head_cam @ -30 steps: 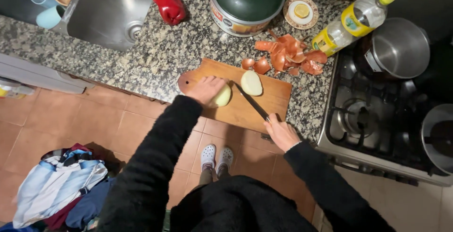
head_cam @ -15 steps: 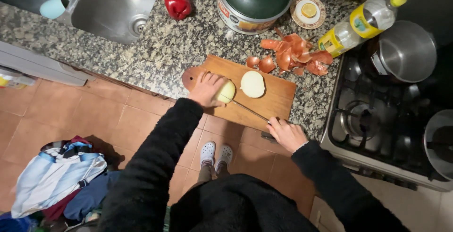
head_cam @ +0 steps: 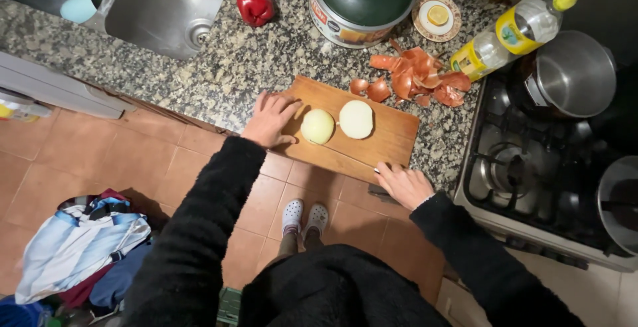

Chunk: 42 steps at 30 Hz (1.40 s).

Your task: Peel and chop onions on a wooden cutting board.

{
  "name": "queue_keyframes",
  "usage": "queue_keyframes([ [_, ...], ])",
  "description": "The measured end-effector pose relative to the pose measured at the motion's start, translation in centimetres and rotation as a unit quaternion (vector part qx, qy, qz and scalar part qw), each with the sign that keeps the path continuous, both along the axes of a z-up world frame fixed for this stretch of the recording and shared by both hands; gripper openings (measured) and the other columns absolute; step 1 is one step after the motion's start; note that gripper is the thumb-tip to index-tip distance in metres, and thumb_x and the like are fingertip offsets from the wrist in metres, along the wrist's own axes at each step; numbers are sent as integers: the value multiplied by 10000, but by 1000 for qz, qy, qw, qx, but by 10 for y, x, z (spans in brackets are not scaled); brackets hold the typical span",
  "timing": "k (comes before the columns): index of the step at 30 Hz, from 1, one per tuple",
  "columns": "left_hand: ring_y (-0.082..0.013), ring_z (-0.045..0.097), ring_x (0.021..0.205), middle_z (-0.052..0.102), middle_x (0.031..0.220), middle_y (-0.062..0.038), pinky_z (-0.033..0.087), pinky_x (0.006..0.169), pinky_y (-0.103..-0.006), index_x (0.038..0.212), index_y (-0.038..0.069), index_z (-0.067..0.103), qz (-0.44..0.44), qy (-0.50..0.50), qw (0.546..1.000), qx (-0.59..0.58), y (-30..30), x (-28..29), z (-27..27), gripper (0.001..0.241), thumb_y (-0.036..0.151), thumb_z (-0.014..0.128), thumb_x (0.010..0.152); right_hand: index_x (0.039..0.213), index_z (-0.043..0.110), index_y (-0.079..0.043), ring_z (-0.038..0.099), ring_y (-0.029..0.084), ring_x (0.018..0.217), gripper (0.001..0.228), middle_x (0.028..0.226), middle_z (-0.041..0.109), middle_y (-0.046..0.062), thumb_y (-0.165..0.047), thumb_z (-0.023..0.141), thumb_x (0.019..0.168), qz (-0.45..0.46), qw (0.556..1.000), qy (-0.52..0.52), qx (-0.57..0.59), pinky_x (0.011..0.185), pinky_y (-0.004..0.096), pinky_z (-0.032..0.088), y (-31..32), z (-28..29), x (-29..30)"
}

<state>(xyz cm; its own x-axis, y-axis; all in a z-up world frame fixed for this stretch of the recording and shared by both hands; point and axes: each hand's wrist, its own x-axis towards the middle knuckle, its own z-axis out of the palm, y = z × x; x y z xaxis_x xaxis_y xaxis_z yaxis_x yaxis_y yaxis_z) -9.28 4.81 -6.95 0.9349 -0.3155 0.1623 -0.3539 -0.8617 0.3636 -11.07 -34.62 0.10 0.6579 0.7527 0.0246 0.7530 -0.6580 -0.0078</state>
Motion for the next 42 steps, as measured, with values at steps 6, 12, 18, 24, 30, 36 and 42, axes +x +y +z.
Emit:
queue_keyframes([
  [6, -306, 437, 1372, 523, 1412, -71, 214, 1195, -646, 1417, 144, 544, 32, -21, 999, -24, 10, -6, 4, 939, 437, 920, 608, 1002, 561, -135, 665, 341, 525, 193, 669, 657, 112, -326, 572, 1025, -87, 996, -12, -13, 439, 467, 509, 19, 26, 4],
  [12, -311, 437, 1363, 518, 1425, -78, 214, 1194, -646, 1383, 154, 575, 27, -26, 999, -26, 11, -5, 3, 876, 418, 913, 619, 1082, 579, -124, 662, 333, 464, 247, 547, 654, 127, -350, 586, 983, -20, 996, 8, -85, 430, 455, 520, 22, 52, -1],
  [18, -324, 437, 1350, 519, 1402, -103, 197, 1185, -645, 1354, 142, 592, 17, -36, 999, -34, 9, -1, 4, 846, 422, 916, 624, 1029, 566, -135, 671, 328, 505, 216, 575, 666, 123, -344, 595, 984, -31, 992, 55, -112, 446, 452, 519, 30, 63, -7],
  [24, -311, 448, 1347, 537, 1377, -98, 199, 1188, -645, 1327, 138, 602, 18, -33, 999, -25, 7, 0, 7, 821, 405, 918, 618, 1029, 572, -140, 672, 333, 508, 198, 576, 665, 120, -325, 600, 967, -35, 996, 42, -77, 453, 466, 523, 33, 59, -7],
  [30, -306, 449, 1346, 543, 1369, -89, 197, 1195, -645, 1327, 130, 610, 18, -39, 999, -23, 9, -2, 8, 813, 403, 913, 623, 1066, 553, -146, 661, 317, 472, 197, 545, 659, 117, -340, 541, 1038, -109, 985, 15, -132, 417, 466, 510, 42, 67, 5],
  [36, -317, 437, 1349, 528, 1378, -103, 196, 1189, -650, 1322, 121, 616, 16, -32, 999, -23, 9, -4, 5, 795, 418, 905, 644, 1069, 543, -139, 675, 296, 471, 198, 590, 665, 117, -334, 513, 1053, -91, 986, 30, -140, 416, 440, 518, 44, 90, 1],
  [42, -319, 428, 1367, 518, 1401, -108, 206, 1185, -645, 1311, 137, 625, 18, -41, 999, -20, 8, -6, 1, 767, 400, 905, 647, 1046, 558, -155, 688, 341, 546, 218, 589, 683, 122, -365, 564, 989, -70, 983, 66, -157, 498, 475, 532, 47, 72, -20],
])
